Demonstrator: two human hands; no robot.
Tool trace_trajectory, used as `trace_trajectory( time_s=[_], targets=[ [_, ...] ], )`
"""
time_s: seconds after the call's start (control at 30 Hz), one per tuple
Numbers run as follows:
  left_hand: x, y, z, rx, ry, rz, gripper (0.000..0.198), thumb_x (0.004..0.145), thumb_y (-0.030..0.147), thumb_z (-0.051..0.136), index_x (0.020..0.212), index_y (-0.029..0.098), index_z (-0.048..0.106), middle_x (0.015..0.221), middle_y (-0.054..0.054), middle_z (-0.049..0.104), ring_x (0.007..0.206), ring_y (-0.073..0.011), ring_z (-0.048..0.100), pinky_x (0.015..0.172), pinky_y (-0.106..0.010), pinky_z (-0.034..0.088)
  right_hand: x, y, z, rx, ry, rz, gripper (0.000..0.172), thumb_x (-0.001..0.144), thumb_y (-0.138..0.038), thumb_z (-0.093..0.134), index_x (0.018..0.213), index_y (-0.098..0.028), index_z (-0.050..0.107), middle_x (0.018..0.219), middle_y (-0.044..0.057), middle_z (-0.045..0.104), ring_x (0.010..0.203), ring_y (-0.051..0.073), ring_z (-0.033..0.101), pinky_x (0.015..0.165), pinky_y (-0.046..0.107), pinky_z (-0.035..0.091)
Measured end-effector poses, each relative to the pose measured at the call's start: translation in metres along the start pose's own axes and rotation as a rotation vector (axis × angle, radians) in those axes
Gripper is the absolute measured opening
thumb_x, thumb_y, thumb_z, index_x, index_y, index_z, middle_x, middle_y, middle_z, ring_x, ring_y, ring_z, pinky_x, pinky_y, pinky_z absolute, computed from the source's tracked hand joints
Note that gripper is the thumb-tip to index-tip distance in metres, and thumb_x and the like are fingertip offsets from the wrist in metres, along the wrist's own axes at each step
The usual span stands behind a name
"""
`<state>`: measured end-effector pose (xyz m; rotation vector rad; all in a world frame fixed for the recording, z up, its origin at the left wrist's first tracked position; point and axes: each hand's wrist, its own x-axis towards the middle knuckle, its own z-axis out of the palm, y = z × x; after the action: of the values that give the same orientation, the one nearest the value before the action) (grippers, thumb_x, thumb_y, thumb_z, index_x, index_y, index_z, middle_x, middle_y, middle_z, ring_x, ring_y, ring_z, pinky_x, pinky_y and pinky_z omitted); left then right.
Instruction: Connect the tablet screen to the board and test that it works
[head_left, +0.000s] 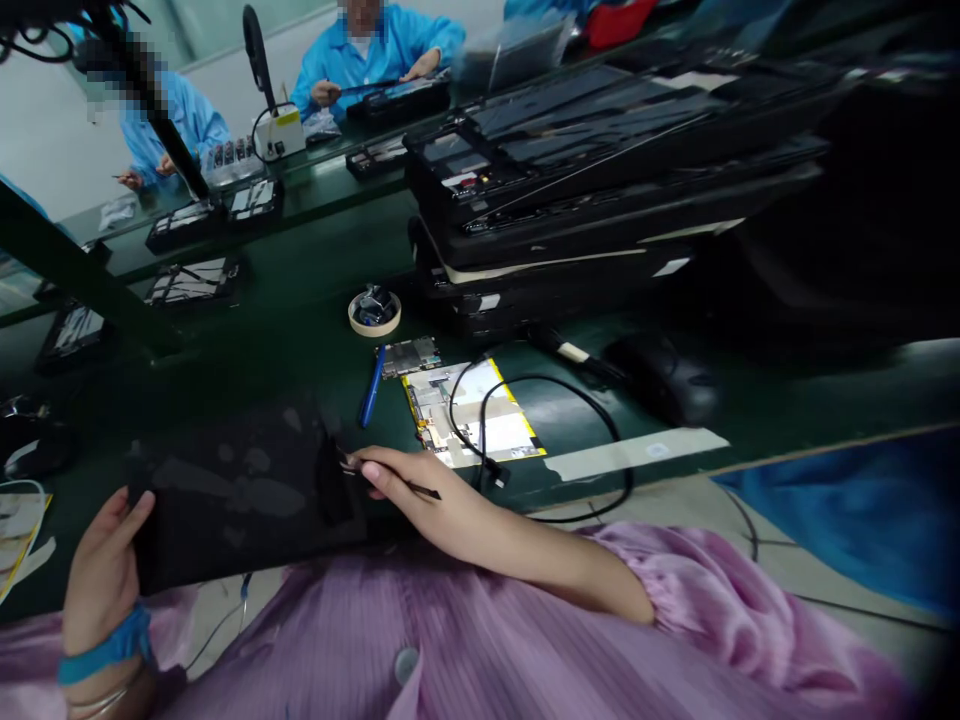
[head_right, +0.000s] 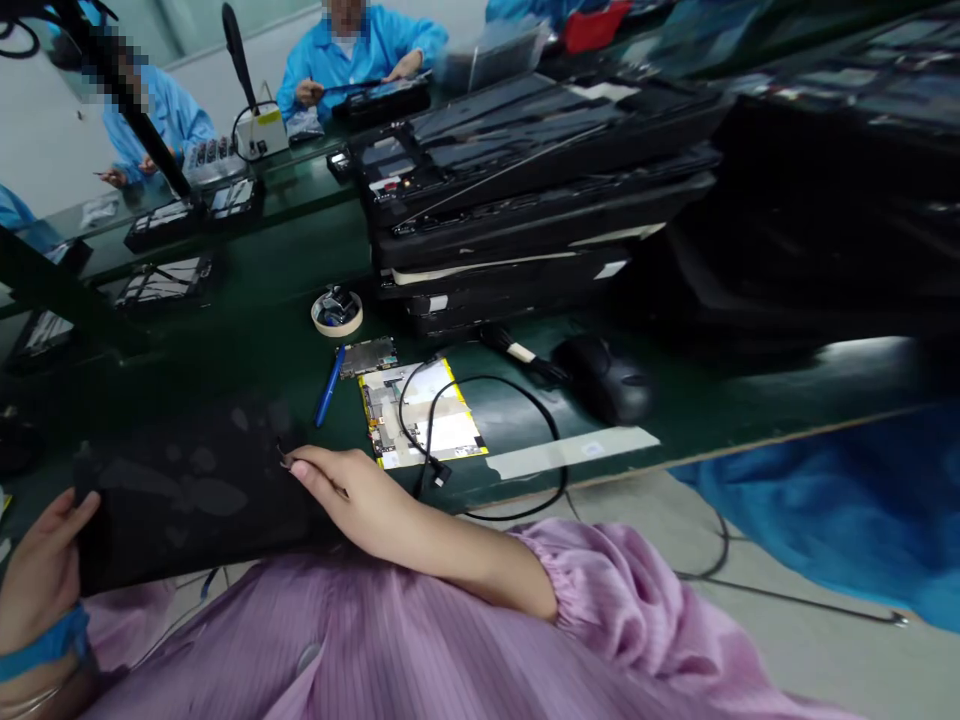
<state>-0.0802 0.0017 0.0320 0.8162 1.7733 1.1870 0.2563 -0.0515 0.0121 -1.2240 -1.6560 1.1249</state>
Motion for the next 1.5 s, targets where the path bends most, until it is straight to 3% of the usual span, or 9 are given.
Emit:
trace_trajectory(
  time_s=[0.1, 0.27, 0.37, 0.47, 0.6, 0.73, 0.83, 1.03, 1.5],
  targets=[
    [-0.001, -0.004, 0.008, 0.035, -0.041, -0.009, 0.055, 0.067, 0.035, 0.083, 0.118, 0.03, 0.064, 0.116, 0.001, 0.074, 0.131, -0.0277, 0.054, 0.118, -0.043, 0.034, 0.005, 0.008, 0.0, -0.013, 0.035, 0.005, 0.04, 0.102, -0.039, 0.038, 0.114, -0.016, 0.069, 0.085, 0.006, 0.074, 0.075, 0.02, 0.069, 0.07, 0.032, 0.055],
    [-0.006, -0.006, 0.029, 0.195, -0.122, 0.158, 0.115, 0.071, 0.03, 0.08, 0.157, 0.032, 0.003, 0.162, -0.012, 0.03, 0.146, -0.0282, 0.034, 0.119, -0.046, 0.027, 0.004, 0.02, -0.014, -0.123, 0.169, 0.005, 0.038, 0.099, -0.036, 0.041, 0.117, -0.018, 0.07, 0.107, 0.01, 0.075, 0.096, 0.027, 0.072, 0.085, 0.04, 0.057],
    [-0.029, 0.017, 0.051, 0.509, -0.174, 0.415, 0.09, 0.07, 0.038, 0.081, 0.149, 0.029, 0.039, 0.164, -0.007, 0.025, 0.152, -0.0301, 0.017, 0.123, -0.048, 0.014, -0.002, 0.024, -0.026, -0.089, 0.327, 0.019, 0.032, 0.096, -0.034, 0.048, 0.114, -0.021, 0.07, 0.106, 0.009, 0.076, 0.096, 0.026, 0.072, 0.084, 0.04, 0.058],
    [-0.061, 0.044, 0.097, 0.535, -0.52, 0.635, 0.052, 0.073, 0.037, 0.077, 0.123, 0.029, 0.067, 0.146, -0.006, 0.055, 0.144, -0.0321, 0.037, 0.122, -0.046, 0.019, -0.006, 0.025, -0.034, 0.037, 0.425, 0.061, 0.026, 0.092, -0.039, 0.056, 0.105, -0.021, 0.071, 0.09, 0.006, 0.076, 0.08, 0.023, 0.073, 0.071, 0.035, 0.06],
    [-0.08, 0.047, 0.182, 0.662, -0.982, 0.953, 0.045, 0.082, 0.024, 0.069, 0.126, 0.023, 0.06, 0.135, -0.011, 0.063, 0.129, -0.0297, 0.056, 0.113, -0.051, 0.037, -0.005, 0.026, -0.041, 0.186, 0.44, 0.077, 0.027, 0.085, -0.043, 0.067, 0.097, -0.019, 0.066, 0.07, 0.002, 0.069, 0.067, 0.019, 0.07, 0.066, 0.032, 0.058],
    [-0.071, 0.027, 0.23, 0.746, -0.998, 1.186, 0.023, 0.089, 0.017, 0.06, 0.112, 0.018, 0.057, 0.109, -0.008, 0.069, 0.095, -0.0199, 0.068, 0.084, -0.035, 0.054, -0.003, 0.034, -0.049, 0.28, 0.431, 0.131, 0.028, 0.083, -0.045, 0.068, 0.092, -0.02, 0.061, 0.067, 0.0, 0.067, 0.06, 0.018, 0.068, 0.06, 0.03, 0.058],
    [-0.063, 0.018, 0.235, 0.799, -0.958, 1.338, 0.011, 0.095, 0.018, 0.051, 0.096, 0.018, 0.062, 0.096, -0.006, 0.07, 0.089, -0.02, 0.066, 0.082, -0.036, 0.051, -0.004, 0.046, -0.059, 0.092, 0.425, 0.105, 0.022, 0.088, -0.039, 0.06, 0.096, -0.019, 0.063, 0.075, 0.004, 0.072, 0.063, 0.02, 0.069, 0.062, 0.034, 0.059],
    [-0.053, 0.017, 0.233, 0.961, -0.911, 1.559, 0.024, 0.095, 0.016, 0.048, 0.09, 0.017, 0.071, 0.092, -0.007, 0.075, 0.086, -0.0211, 0.063, 0.083, -0.04, 0.044, -0.009, 0.07, -0.078, -0.657, 0.233, -0.204, 0.023, 0.093, -0.022, 0.05, 0.097, -0.02, 0.073, 0.118, 0.011, 0.072, 0.124, 0.035, 0.057, 0.099, 0.055, 0.05],
    [-0.052, 0.013, 0.242, 1.016, -0.933, 1.432, 0.022, 0.09, 0.014, 0.055, 0.08, 0.021, 0.074, 0.087, -0.003, 0.075, 0.089, -0.022, 0.059, 0.084, -0.042, 0.04, -0.016, 0.081, -0.074, -0.659, 0.24, -0.251, 0.018, 0.096, -0.021, 0.051, 0.103, -0.018, 0.067, 0.123, 0.012, 0.07, 0.124, 0.03, 0.058, 0.097, 0.048, 0.052]
  ],
)
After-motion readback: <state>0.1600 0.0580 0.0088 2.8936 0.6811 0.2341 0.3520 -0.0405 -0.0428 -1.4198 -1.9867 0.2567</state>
